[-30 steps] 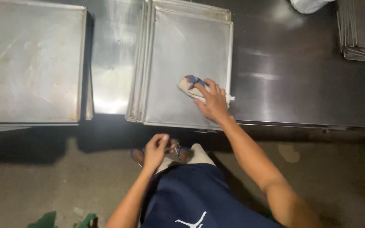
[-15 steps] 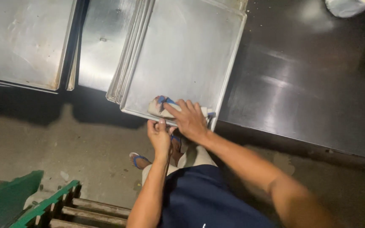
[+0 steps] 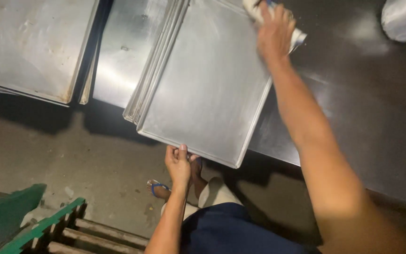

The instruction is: The recorder is cleaning a stack of metal baking trays by wiping each one individually with a white cloth.

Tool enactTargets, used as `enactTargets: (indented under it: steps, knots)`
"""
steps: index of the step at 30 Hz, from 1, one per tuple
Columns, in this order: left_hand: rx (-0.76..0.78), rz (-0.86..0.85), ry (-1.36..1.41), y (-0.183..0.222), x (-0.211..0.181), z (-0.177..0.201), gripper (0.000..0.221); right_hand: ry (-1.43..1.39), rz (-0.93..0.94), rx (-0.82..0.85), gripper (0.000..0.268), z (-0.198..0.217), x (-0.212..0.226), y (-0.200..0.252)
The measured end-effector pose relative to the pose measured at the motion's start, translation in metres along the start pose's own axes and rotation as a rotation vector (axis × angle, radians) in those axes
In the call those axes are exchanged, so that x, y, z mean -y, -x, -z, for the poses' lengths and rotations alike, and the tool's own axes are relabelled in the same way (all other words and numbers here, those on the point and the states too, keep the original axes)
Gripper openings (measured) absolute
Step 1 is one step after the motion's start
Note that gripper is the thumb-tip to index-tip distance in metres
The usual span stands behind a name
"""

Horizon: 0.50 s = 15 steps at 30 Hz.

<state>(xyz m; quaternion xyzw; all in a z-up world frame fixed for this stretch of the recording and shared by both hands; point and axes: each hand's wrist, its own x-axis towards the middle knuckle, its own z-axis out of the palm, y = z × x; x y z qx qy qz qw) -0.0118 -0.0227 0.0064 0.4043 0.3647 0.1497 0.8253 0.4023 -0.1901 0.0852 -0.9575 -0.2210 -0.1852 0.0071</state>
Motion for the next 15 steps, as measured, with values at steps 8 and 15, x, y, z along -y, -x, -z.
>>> enactTargets:
  steps: [8,15]
  knots:
    - [0.04,-0.037,0.041,-0.012,0.016,0.006,0.01,-0.584,0.61,0.3,0.057,0.099,0.22,0.187]
    - [-0.006,-0.039,0.056,-0.004,-0.005,-0.008,0.041,-0.298,0.574,0.164,0.043,-0.041,0.155,0.021]
